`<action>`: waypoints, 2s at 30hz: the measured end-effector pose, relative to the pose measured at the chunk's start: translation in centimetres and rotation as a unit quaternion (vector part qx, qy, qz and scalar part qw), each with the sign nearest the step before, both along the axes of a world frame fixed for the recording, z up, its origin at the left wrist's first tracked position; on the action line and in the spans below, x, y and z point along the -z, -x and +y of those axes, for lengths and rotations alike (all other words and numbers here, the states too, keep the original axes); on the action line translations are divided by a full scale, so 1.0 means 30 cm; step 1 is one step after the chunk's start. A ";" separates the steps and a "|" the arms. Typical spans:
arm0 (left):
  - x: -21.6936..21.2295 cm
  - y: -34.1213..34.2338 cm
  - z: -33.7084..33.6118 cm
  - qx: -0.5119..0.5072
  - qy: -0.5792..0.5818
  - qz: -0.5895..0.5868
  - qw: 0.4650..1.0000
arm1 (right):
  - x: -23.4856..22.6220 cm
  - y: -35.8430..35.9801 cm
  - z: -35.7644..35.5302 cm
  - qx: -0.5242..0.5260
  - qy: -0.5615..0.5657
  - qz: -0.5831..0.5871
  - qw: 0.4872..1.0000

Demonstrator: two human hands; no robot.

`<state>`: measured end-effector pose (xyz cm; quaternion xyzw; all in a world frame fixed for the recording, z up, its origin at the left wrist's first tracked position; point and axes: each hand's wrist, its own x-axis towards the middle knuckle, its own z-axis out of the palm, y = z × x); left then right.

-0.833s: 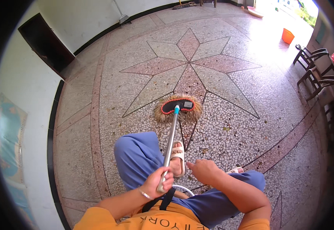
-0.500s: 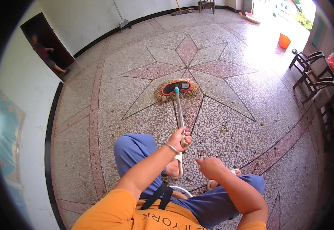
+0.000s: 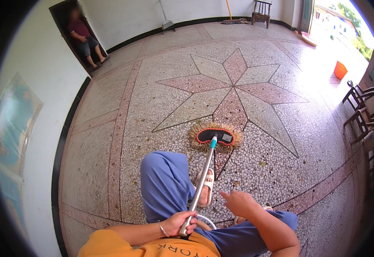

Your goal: The person sweeps the tiled floor by holding and pushing a dust mop across the surface while seated.

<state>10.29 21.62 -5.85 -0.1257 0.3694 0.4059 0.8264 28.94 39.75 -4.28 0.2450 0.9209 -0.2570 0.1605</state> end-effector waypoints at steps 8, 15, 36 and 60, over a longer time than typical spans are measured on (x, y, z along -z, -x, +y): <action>0.179 0.036 0.416 0.017 -0.103 0.022 0.994 | 0.040 0.032 0.020 0.110 -0.016 0.034 0.993; 0.233 -0.129 0.359 0.068 -0.105 -0.019 0.992 | 0.024 0.008 -0.129 0.411 0.359 0.150 0.825; -0.074 0.206 -0.077 0.433 -0.315 0.575 0.618 | 0.097 0.235 -0.004 0.599 0.479 0.325 0.553; 0.339 0.168 -0.002 0.908 -0.139 0.116 0.379 | -0.294 -0.171 -0.217 0.512 0.127 0.128 0.840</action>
